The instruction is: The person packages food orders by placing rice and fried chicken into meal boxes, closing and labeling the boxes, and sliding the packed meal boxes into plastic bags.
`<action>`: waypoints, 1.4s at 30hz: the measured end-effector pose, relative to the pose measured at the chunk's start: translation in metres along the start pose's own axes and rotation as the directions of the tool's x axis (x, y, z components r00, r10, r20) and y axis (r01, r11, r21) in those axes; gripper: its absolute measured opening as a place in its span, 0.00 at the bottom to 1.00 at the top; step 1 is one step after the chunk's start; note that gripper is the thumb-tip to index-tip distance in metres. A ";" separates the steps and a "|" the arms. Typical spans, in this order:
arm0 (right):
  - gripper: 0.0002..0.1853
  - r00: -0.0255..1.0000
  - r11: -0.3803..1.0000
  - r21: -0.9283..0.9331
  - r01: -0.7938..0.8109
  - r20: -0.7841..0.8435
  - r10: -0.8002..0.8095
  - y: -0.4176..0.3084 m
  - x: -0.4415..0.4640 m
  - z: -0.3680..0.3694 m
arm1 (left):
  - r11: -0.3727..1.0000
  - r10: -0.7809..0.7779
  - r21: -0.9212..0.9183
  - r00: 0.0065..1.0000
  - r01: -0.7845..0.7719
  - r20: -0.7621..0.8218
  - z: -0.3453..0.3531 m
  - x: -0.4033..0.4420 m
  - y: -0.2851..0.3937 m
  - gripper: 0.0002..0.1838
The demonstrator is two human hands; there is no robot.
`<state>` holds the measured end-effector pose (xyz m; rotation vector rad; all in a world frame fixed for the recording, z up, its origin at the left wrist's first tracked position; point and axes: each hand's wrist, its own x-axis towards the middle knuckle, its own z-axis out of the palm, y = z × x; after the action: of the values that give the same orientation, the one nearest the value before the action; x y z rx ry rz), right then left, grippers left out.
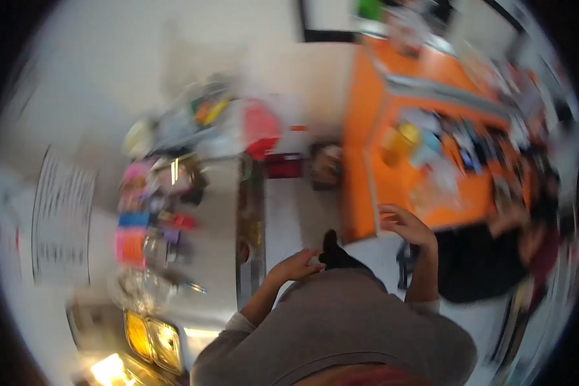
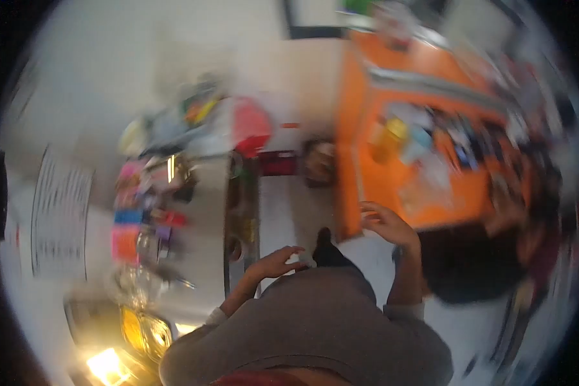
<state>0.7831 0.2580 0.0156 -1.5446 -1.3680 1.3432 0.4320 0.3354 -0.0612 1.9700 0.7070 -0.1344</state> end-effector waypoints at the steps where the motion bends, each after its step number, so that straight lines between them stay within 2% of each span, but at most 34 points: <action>1: 0.26 0.999 0.997 -0.068 -0.036 0.012 0.037 0.010 -0.029 -0.004 | 0.998 -0.005 0.057 0.998 0.002 0.067 0.010 0.005 0.000 0.34; 2: 0.26 0.996 0.989 -0.126 -0.072 0.044 0.078 0.020 -0.053 -0.007 | 0.998 0.024 0.056 0.992 -0.031 0.124 0.015 0.008 0.003 0.34; 3: 0.23 0.978 0.984 0.022 -0.177 -0.109 0.179 0.010 -0.080 -0.007 | 0.997 0.047 0.054 0.987 -0.056 0.156 0.013 0.018 0.009 0.34; 4: 0.22 0.955 0.981 0.134 -0.141 -0.244 0.171 0.010 -0.104 -0.010 | 0.996 0.069 0.047 0.984 -0.078 0.166 0.011 0.033 0.017 0.34; 5: 0.21 0.921 0.981 0.172 -0.084 -0.362 0.143 0.015 -0.120 -0.014 | 0.992 0.089 0.074 0.979 -0.104 0.185 0.005 0.039 0.040 0.32; 6: 0.20 0.876 0.982 0.189 -0.021 -0.470 0.109 0.018 -0.132 -0.019 | 0.988 0.104 0.094 0.975 -0.124 0.197 0.006 0.050 0.046 0.32; 9: 0.17 0.759 0.991 0.131 0.018 -0.647 0.072 0.037 -0.149 -0.033 | 0.972 0.153 0.148 0.972 -0.180 0.176 0.010 0.078 0.062 0.31; 12: 0.15 0.647 0.981 0.143 0.133 -0.762 0.024 0.056 -0.143 -0.057 | 0.955 0.211 0.178 0.966 -0.236 0.150 0.023 0.104 0.075 0.32; 14: 0.12 0.522 0.976 0.138 0.168 -0.852 0.031 0.076 -0.129 -0.090 | 0.946 0.255 0.166 0.956 -0.277 0.142 0.038 0.124 0.075 0.32; 16: 0.11 0.379 0.966 0.096 0.240 -0.925 -0.002 0.100 -0.116 -0.132 | 0.914 0.131 0.366 0.981 -0.175 0.141 0.046 0.138 0.099 0.32; 17: 0.11 0.352 0.953 0.124 0.275 -0.936 0.020 0.118 -0.111 -0.155 | 0.881 0.063 0.458 0.990 -0.116 0.130 0.052 0.144 0.108 0.33; 19: 0.12 0.307 0.922 0.168 0.350 -0.950 0.056 0.159 -0.092 -0.210 | 0.853 0.075 0.515 0.996 -0.084 0.037 0.072 0.168 0.105 0.33; 22: 0.16 0.281 0.961 -0.072 0.269 -0.948 -0.150 0.230 -0.051 -0.295 | 0.812 0.065 0.583 0.995 -0.005 -0.081 0.098 0.213 0.117 0.33; 23: 0.17 0.301 0.993 -0.098 0.068 -0.947 -0.114 0.250 -0.039 -0.324 | 0.796 0.052 0.604 0.992 0.026 -0.111 0.104 0.226 0.125 0.33; 25: 0.19 0.323 0.933 -0.146 -0.329 -0.946 -0.034 0.279 -0.020 -0.373 | 0.840 0.138 0.542 0.971 -0.010 -0.195 0.110 0.254 0.150 0.32; 28: 0.23 0.313 0.725 -0.137 -0.675 -0.943 0.114 0.291 0.009 -0.410 | 0.875 0.177 0.483 0.918 0.018 -0.354 0.110 0.294 0.199 0.29; 29: 0.24 0.421 0.615 -0.221 -0.757 -0.885 0.200 0.291 0.011 -0.420 | 0.884 0.175 0.465 0.894 0.041 -0.412 0.109 0.306 0.215 0.27; 32: 0.24 0.406 0.546 -0.327 -0.771 -0.914 0.027 0.332 0.029 -0.441 | 0.921 0.273 0.390 0.746 -0.020 -0.607 0.106 0.328 0.242 0.22; 35: 0.23 0.456 0.556 -0.427 -0.713 -0.885 -0.095 0.333 0.034 -0.445 | 0.936 0.317 0.331 0.699 -0.120 -0.641 0.096 0.346 0.261 0.20; 38: 0.21 0.387 0.615 -0.375 -0.694 -0.914 -0.121 0.320 0.041 -0.444 | 0.893 0.443 0.370 0.641 -0.256 -0.626 0.085 0.375 0.284 0.20; 40: 0.20 0.350 0.684 -0.334 -0.648 -0.929 -0.123 0.302 0.052 -0.451 | 0.858 0.511 0.371 0.657 -0.354 -0.554 0.075 0.401 0.309 0.20; 41: 0.21 0.358 0.825 -0.407 -0.392 -0.894 -0.271 0.289 0.061 -0.457 | 0.835 0.549 0.372 0.658 -0.405 -0.516 0.069 0.420 0.323 0.20; 42: 0.21 0.425 0.896 -0.421 -0.137 -0.842 -0.331 0.273 0.080 -0.460 | 0.822 0.564 0.406 0.673 -0.400 -0.478 0.065 0.440 0.335 0.21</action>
<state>1.2933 0.3391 -0.1452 -1.9722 -0.9825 -0.0761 0.9847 0.3544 -0.0001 2.4242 0.5169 0.7849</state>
